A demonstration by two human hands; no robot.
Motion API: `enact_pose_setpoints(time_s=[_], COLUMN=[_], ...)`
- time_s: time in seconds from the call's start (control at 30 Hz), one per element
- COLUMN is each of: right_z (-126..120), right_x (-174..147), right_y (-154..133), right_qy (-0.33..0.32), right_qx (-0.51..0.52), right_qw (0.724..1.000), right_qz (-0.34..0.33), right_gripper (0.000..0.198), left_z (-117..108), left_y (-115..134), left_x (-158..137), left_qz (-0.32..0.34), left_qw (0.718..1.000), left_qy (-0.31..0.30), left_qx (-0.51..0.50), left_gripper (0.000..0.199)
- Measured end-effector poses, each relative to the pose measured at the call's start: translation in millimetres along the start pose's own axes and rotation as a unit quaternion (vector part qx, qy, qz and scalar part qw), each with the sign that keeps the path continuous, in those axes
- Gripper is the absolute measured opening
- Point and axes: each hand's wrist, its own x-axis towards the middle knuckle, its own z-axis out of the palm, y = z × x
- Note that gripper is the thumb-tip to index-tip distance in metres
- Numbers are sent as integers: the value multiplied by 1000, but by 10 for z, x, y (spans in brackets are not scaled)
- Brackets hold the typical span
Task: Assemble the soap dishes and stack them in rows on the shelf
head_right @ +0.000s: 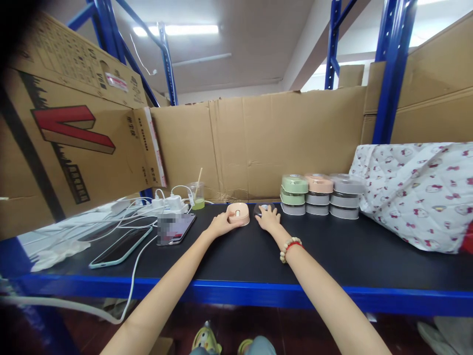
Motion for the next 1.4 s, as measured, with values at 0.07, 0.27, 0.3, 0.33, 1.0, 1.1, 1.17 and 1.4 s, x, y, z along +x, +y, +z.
enact_pose_setpoints(time_s=[0.07,0.27,0.3,0.33,1.0,1.1,1.17,1.4], right_z=[14,-44,-45,-41,66,63,67,131], right_x=[7,-69,-91,-110,52,57,59,119], right_y=[10,-141,-184,-225,-202,-211,-215,-156], right_qy=[1,37,20,-2,24,24,24,26], right_qx=[-8,63,83,94,362,395,415,454], right_qw=[1000,993,989,986,922,909,901,885], right_qz=[-2,-96,-117,-134,-139,-131,-124,-102], right_gripper=[46,54,55,55,14,17,18,26], left_z=[-5,23,38,56,189,173,176,213], left_y=[-12,48,59,65,-140,-126,-120,-161], left_x=[-2,-24,-22,-14,215,216,220,292], left_qz=[-13,21,39,56,140,128,124,136], left_qw=[1000,998,997,995,950,941,937,929], left_qy=[10,50,66,78,109,127,129,120], left_qx=[4,-13,-21,-32,-259,-288,-299,-321], left_gripper=[60,57,56,56,77,78,74,73])
